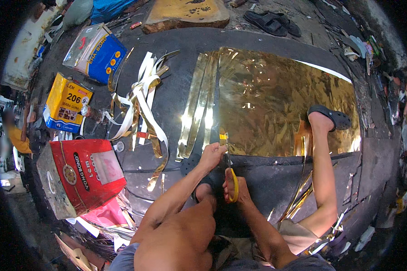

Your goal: The person sits on the floor and uses scissors to cut a large sheet of gold-colored material into long strips. They then peel the backing off the strips and place them on a red box.

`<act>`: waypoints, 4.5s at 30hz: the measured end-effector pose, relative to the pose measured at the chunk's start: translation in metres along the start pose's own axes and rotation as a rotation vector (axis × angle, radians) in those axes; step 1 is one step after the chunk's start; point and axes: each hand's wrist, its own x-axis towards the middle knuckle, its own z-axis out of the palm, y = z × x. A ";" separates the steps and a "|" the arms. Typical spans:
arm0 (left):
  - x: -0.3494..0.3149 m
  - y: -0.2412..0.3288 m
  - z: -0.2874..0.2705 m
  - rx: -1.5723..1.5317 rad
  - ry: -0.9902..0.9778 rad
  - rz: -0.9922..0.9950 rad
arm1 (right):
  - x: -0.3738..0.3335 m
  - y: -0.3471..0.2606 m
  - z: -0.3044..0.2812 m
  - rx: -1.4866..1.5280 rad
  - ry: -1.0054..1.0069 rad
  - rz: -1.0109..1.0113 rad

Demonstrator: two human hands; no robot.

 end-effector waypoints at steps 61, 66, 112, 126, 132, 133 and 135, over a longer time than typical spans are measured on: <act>-0.078 0.085 -0.029 -0.069 -0.113 -0.006 | 0.295 -0.323 -0.002 -0.257 0.193 -0.431; -0.073 0.072 -0.042 -0.035 -0.058 -0.068 | 0.280 -0.328 0.001 -0.226 0.161 -0.402; 0.016 -0.009 0.029 0.364 0.079 -0.035 | -0.005 0.033 -0.041 -0.035 -0.049 0.149; 0.005 -0.030 0.033 0.296 0.063 0.045 | 0.006 0.019 -0.038 -0.050 -0.034 0.118; 0.000 -0.019 0.033 0.141 0.055 0.023 | 0.000 0.014 -0.035 -0.083 0.031 0.052; 0.000 -0.016 0.033 0.117 0.038 0.014 | 0.000 0.012 -0.034 -0.103 0.034 0.040; -0.002 -0.009 0.032 0.122 0.027 -0.010 | 0.001 0.008 -0.033 -0.123 0.029 0.021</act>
